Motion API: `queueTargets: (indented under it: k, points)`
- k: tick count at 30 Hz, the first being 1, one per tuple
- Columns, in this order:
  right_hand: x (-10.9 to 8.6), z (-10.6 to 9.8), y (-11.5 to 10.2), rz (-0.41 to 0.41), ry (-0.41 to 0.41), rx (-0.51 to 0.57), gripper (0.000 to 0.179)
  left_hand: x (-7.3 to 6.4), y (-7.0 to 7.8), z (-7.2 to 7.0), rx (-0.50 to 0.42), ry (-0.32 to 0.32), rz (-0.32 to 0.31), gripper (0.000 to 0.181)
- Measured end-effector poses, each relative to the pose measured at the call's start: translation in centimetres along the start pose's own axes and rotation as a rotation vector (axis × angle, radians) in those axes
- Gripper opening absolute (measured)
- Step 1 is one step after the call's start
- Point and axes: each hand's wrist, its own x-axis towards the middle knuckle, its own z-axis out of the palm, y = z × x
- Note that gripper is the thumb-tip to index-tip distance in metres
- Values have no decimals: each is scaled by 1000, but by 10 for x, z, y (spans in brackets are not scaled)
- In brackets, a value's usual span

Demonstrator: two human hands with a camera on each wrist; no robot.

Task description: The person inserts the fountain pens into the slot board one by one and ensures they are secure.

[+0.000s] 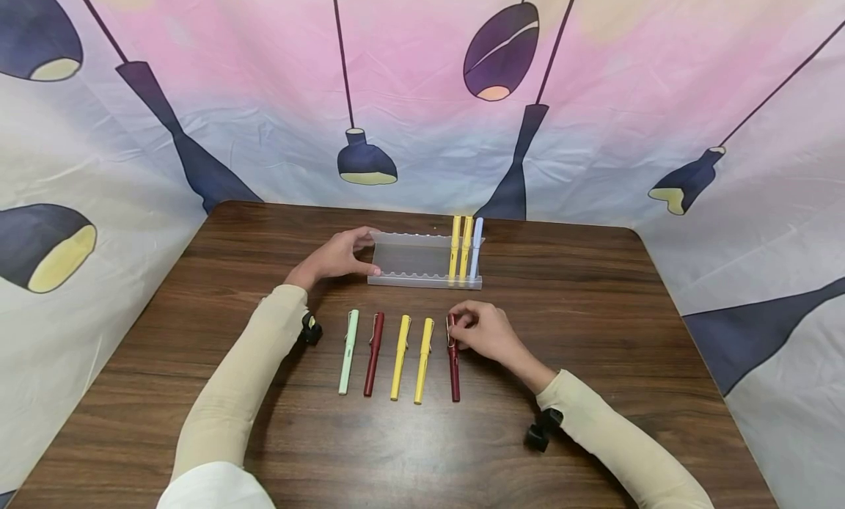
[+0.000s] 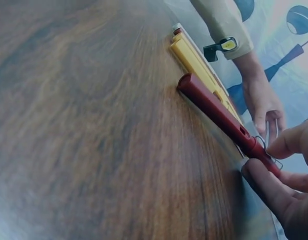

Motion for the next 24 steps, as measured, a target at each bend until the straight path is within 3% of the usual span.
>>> queueTargets:
  k: [13,24]
  points:
    - [-1,-6,0,-27,-21,93,26,-2,2,0,-7,-4,-7,87]
    - [-1,-10,-4,-1,-22,137,28,-1,1,0,-15,-6,2,87]
